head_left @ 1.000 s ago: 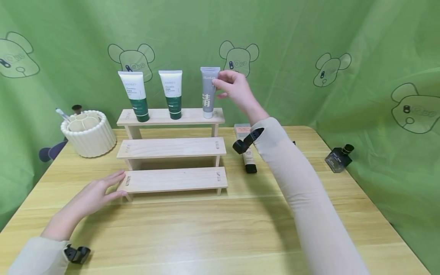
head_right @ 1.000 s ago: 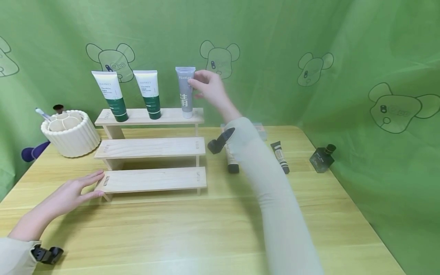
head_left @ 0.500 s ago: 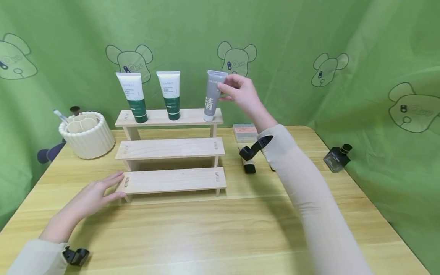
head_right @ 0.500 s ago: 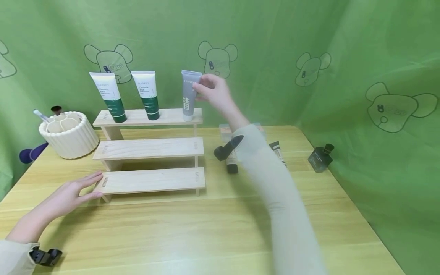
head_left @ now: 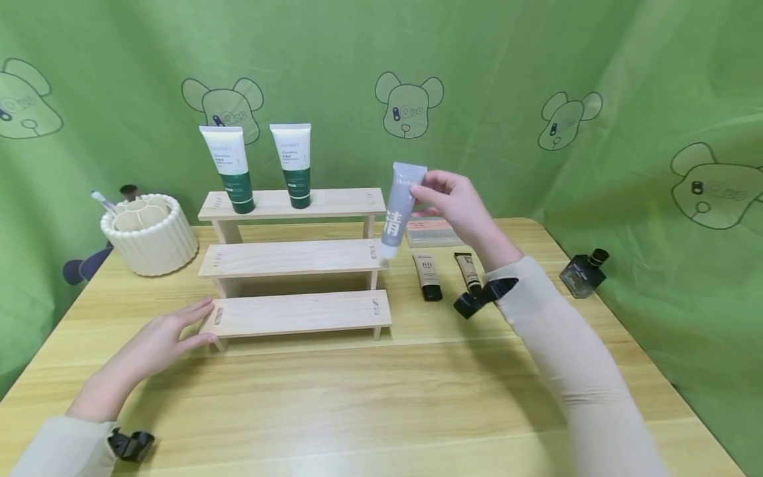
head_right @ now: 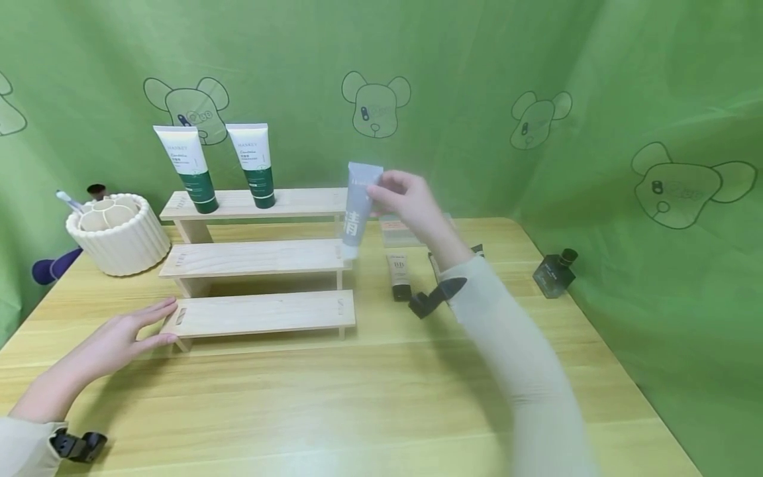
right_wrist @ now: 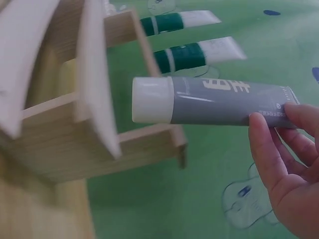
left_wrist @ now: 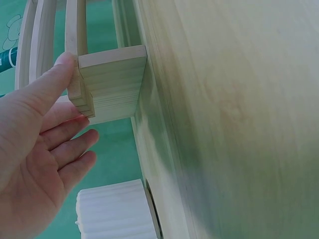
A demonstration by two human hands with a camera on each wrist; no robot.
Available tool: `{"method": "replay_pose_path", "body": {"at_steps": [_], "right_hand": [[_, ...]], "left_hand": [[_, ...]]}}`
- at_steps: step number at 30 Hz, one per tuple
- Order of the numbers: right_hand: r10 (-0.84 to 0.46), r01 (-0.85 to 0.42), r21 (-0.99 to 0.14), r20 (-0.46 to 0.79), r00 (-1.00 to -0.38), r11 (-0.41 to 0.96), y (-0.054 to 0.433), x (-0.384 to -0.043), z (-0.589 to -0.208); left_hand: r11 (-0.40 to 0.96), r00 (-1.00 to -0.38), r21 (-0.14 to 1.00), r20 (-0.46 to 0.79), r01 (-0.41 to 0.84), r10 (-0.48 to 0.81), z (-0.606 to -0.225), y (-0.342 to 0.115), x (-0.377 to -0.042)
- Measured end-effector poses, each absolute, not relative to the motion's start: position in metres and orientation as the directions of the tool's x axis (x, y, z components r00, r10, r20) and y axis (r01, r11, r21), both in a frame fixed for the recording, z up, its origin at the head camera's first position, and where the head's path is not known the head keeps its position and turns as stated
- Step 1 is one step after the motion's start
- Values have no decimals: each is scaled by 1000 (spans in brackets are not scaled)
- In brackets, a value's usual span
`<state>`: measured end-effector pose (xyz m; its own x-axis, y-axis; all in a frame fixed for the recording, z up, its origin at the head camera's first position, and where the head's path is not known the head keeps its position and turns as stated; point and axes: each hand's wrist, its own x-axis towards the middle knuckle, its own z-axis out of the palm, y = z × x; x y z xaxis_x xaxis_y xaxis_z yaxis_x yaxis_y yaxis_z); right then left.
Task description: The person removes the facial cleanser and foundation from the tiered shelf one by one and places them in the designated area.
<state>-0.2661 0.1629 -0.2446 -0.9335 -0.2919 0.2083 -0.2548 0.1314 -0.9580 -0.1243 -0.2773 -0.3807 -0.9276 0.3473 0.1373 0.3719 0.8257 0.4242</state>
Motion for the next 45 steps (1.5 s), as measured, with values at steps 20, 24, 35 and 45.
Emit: {"method": "replay_pose_path", "body": {"at_steps": [20,24,35,45], "right_hand": [[-462,-17,-962,-115,-879,272,220,-240,-353],[-531,37,-955,-195,-824,293,230,-234,-368],[-547,177,-928,-339,-765,328,254,-223,-389],[-485,190,-890,-393,-781,415,259,-222,-399]], "left_hand": [[829,-934,435,113,352,338,-379,-277,-125],[828,-934,434,112,354,341,-379,-276,-125],[831,-932,424,116,360,344,-379,-276,-126],[831,-929,418,129,368,347,-378,-275,-124]]}}
